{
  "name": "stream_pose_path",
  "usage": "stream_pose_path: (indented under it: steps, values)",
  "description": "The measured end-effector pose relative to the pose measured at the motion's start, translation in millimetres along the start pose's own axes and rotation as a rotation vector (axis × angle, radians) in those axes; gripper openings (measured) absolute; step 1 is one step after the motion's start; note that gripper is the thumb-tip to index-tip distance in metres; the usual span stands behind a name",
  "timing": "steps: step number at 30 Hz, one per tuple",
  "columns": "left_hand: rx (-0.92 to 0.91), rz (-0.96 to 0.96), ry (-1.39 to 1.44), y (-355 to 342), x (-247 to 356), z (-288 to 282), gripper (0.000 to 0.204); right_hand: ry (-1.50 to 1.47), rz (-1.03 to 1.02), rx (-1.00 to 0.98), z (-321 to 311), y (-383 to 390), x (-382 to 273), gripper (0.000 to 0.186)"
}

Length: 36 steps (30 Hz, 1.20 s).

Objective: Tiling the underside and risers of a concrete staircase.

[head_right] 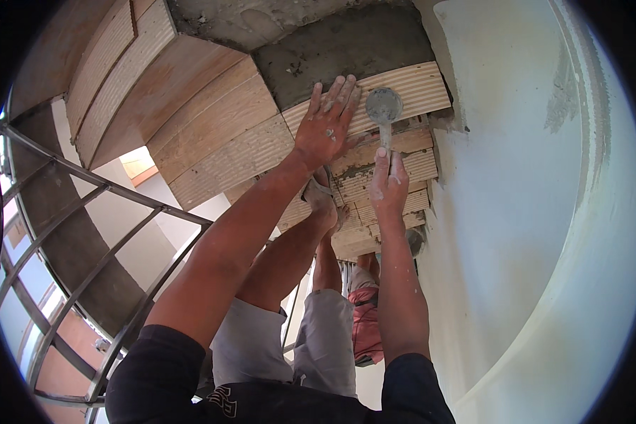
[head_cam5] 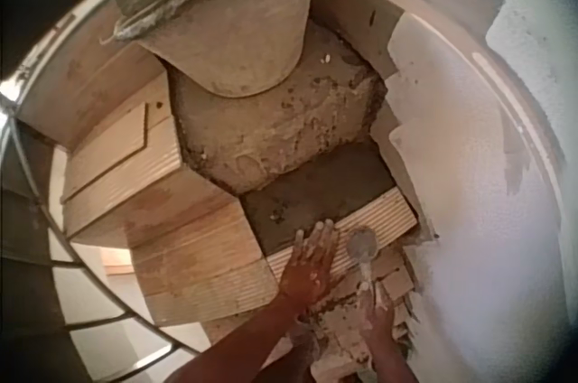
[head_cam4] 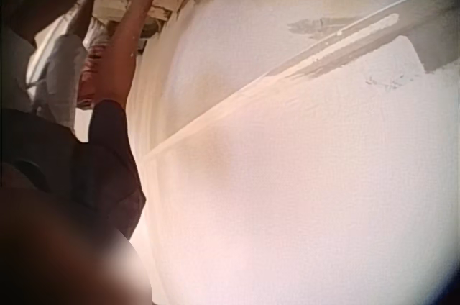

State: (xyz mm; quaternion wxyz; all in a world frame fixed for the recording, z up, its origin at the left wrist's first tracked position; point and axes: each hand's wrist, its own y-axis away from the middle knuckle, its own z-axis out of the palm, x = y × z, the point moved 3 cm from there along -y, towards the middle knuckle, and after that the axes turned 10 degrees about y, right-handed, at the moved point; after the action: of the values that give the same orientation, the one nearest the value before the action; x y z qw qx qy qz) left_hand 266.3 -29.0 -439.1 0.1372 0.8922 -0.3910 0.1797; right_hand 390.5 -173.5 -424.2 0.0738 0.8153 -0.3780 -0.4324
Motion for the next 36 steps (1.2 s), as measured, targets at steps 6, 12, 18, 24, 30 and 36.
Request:
stream_pose_path:
  steps: [6,12,18,24,30,36]
  values:
    - [0.032,0.012,0.041,2,-1,1,0.090,-0.047,-0.037,0.035,3,2,-6,0.049]
    - [0.062,0.093,0.021,-1,1,3,0.092,0.113,-0.105,0.192,10,-4,-12,0.052]
    - [0.132,0.144,0.120,-3,4,5,0.084,0.097,-0.009,0.072,12,6,-10,0.047]
    - [0.114,0.128,0.085,-5,9,2,0.087,-0.166,0.042,0.136,10,20,-16,0.044]
    - [0.120,0.143,0.040,-5,11,3,0.089,-0.345,0.236,0.256,14,54,-2,0.044]
    - [0.104,0.107,-0.020,-5,9,6,0.091,-0.306,0.203,0.291,7,38,-1,0.042]
